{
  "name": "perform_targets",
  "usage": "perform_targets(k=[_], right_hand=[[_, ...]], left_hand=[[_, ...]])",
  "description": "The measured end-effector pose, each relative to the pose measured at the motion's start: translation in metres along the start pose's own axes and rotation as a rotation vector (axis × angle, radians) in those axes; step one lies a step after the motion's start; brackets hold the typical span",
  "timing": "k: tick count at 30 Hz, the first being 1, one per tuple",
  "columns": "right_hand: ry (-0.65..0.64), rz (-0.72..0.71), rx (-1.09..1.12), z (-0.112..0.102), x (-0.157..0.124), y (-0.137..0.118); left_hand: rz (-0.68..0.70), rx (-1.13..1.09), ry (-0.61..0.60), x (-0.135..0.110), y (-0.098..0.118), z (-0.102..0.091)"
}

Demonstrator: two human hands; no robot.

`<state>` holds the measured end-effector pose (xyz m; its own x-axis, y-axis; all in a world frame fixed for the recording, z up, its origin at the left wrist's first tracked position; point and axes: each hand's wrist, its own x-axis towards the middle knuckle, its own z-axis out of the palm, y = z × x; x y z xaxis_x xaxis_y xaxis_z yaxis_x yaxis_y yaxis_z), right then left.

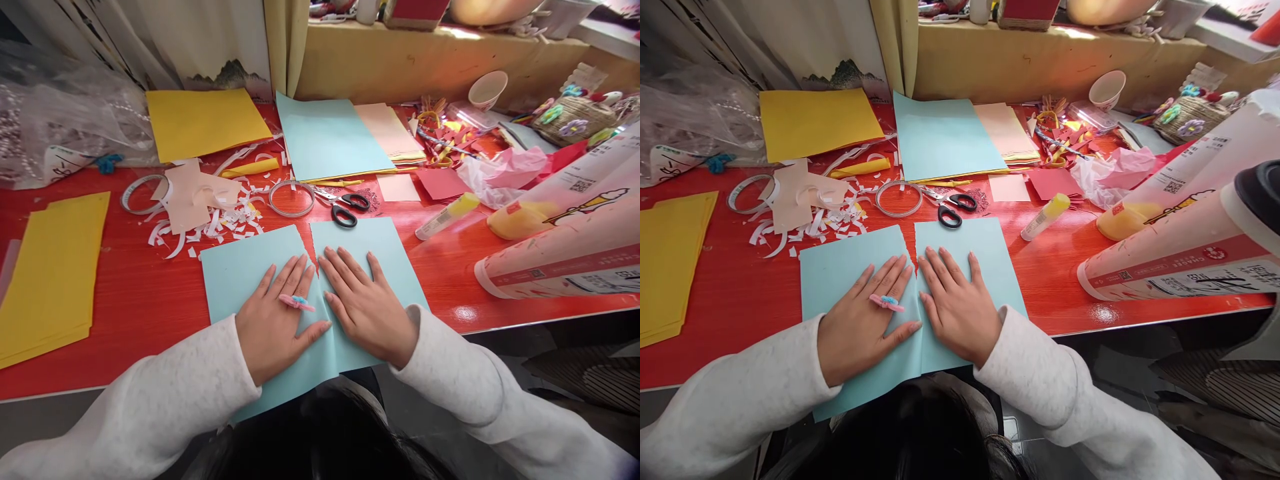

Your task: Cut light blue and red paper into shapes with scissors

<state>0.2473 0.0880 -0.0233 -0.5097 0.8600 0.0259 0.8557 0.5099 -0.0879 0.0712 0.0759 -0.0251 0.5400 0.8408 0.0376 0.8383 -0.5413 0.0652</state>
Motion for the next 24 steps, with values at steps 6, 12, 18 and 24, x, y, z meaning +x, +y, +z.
perform_targets(k=[6,12,18,24], right_hand=[[0.018,0.009,-0.005,0.0003,-0.0001,-0.0001],[0.016,0.010,-0.006,0.0004,-0.0010,0.0001],[0.010,0.016,-0.007,0.0003,-0.0007,0.0000],[0.015,0.024,-0.009,0.0001,-0.0006,-0.0002]], left_hand=[[-0.008,-0.002,0.013,-0.0001,0.0001,-0.0006],[-0.008,0.003,0.017,-0.0006,-0.0001,0.0002],[-0.008,0.001,0.024,-0.0006,-0.0002,0.0007],[-0.008,-0.010,0.029,-0.0002,-0.0005,0.0001]])
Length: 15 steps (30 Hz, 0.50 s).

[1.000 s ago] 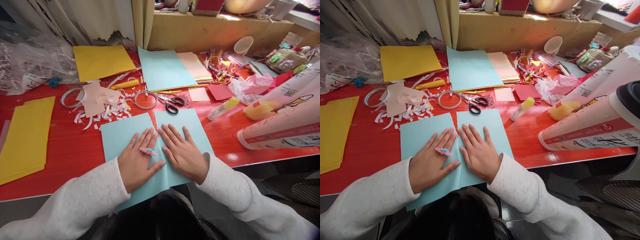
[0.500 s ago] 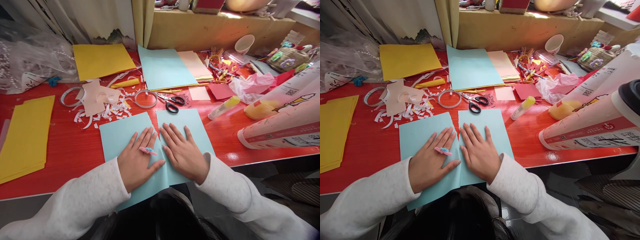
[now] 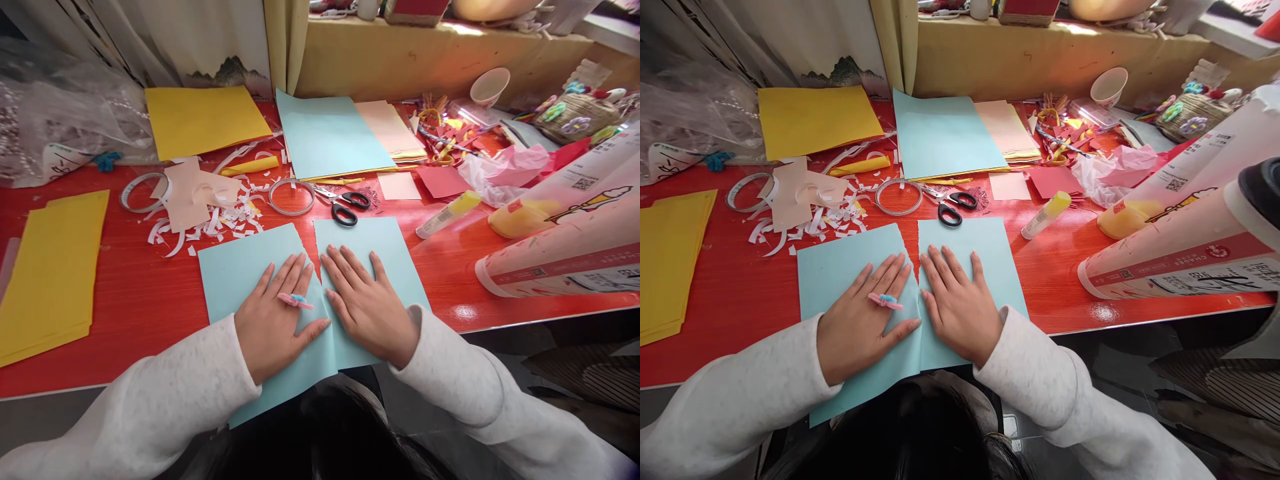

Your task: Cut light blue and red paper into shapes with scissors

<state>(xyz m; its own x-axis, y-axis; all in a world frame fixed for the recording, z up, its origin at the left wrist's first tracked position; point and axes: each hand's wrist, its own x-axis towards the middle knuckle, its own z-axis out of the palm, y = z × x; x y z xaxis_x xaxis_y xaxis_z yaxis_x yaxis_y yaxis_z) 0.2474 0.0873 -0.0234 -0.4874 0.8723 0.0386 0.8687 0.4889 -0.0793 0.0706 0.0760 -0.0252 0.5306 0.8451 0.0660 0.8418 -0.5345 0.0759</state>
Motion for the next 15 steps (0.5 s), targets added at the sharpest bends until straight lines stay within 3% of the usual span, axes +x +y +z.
perform_targets(k=[15], right_hand=[[0.011,0.017,-0.007,0.0003,-0.0018,0.0000]], left_hand=[[-0.013,0.016,-0.019,-0.0010,-0.0003,0.0002]])
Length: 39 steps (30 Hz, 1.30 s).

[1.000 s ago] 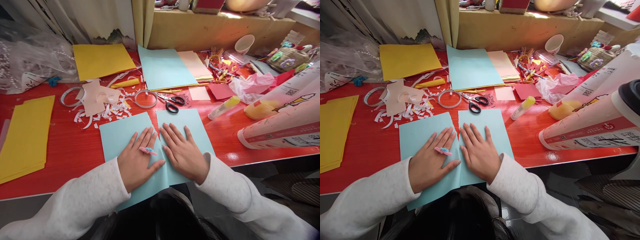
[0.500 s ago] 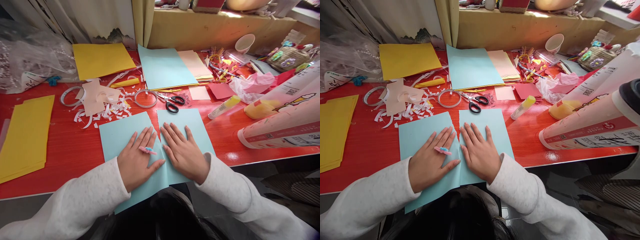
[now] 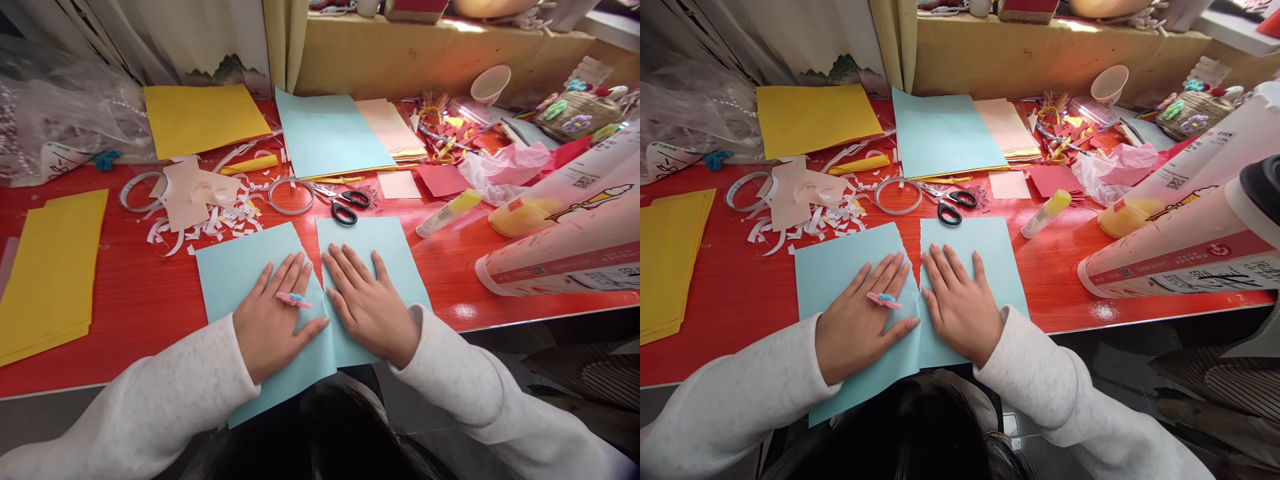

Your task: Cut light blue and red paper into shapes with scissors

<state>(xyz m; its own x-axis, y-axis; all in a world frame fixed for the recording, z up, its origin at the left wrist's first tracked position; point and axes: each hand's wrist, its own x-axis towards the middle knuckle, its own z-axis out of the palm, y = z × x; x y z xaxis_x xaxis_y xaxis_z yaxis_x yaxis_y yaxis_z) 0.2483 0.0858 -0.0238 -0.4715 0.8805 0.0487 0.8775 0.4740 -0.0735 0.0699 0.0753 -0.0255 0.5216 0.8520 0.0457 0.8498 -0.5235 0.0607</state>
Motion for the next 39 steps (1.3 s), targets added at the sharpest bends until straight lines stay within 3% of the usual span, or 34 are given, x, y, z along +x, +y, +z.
perform_targets(k=[39], right_hand=[[-0.010,0.055,-0.026,0.0030,-0.0027,0.0034]], left_hand=[[-0.008,0.053,-0.010,-0.0053,-0.0039,0.0014]])
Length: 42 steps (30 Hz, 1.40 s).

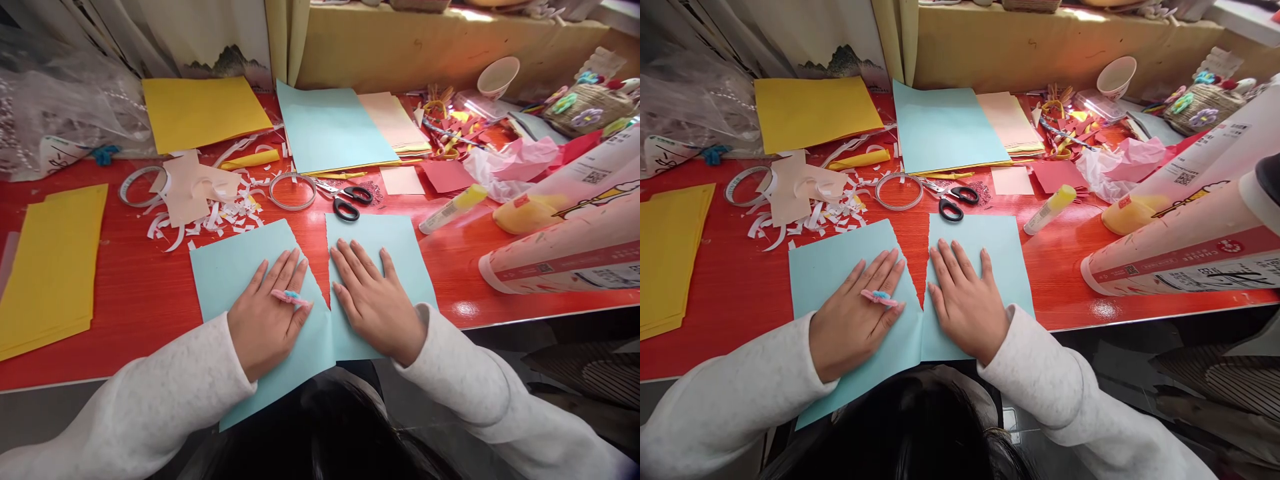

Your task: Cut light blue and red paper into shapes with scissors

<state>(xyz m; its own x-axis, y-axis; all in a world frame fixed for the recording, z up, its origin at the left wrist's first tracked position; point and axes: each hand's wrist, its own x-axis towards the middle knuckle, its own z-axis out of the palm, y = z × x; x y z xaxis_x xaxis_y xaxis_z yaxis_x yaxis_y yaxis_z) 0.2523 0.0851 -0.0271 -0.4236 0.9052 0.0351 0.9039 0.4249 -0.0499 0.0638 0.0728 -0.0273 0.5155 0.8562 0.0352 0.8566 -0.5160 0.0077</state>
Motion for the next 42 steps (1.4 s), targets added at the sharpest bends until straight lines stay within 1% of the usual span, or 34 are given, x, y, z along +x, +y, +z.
perform_targets(k=[9,17,30,38,42], right_hand=[[0.009,-0.001,-0.010,0.000,-0.001,0.000],[0.020,0.018,-0.015,0.002,-0.001,0.002],[0.048,0.005,-0.021,0.001,-0.002,0.002],[0.027,0.038,-0.032,0.002,-0.003,0.005],[0.016,0.038,-0.043,0.001,-0.005,0.011]], left_hand=[[-0.003,0.009,-0.003,-0.001,-0.001,0.001],[-0.015,0.022,-0.005,-0.005,-0.006,0.001],[-0.011,0.008,-0.001,-0.007,-0.007,0.000],[-0.022,0.038,0.013,-0.013,-0.013,0.000],[0.010,0.052,0.018,-0.018,-0.022,0.001]])
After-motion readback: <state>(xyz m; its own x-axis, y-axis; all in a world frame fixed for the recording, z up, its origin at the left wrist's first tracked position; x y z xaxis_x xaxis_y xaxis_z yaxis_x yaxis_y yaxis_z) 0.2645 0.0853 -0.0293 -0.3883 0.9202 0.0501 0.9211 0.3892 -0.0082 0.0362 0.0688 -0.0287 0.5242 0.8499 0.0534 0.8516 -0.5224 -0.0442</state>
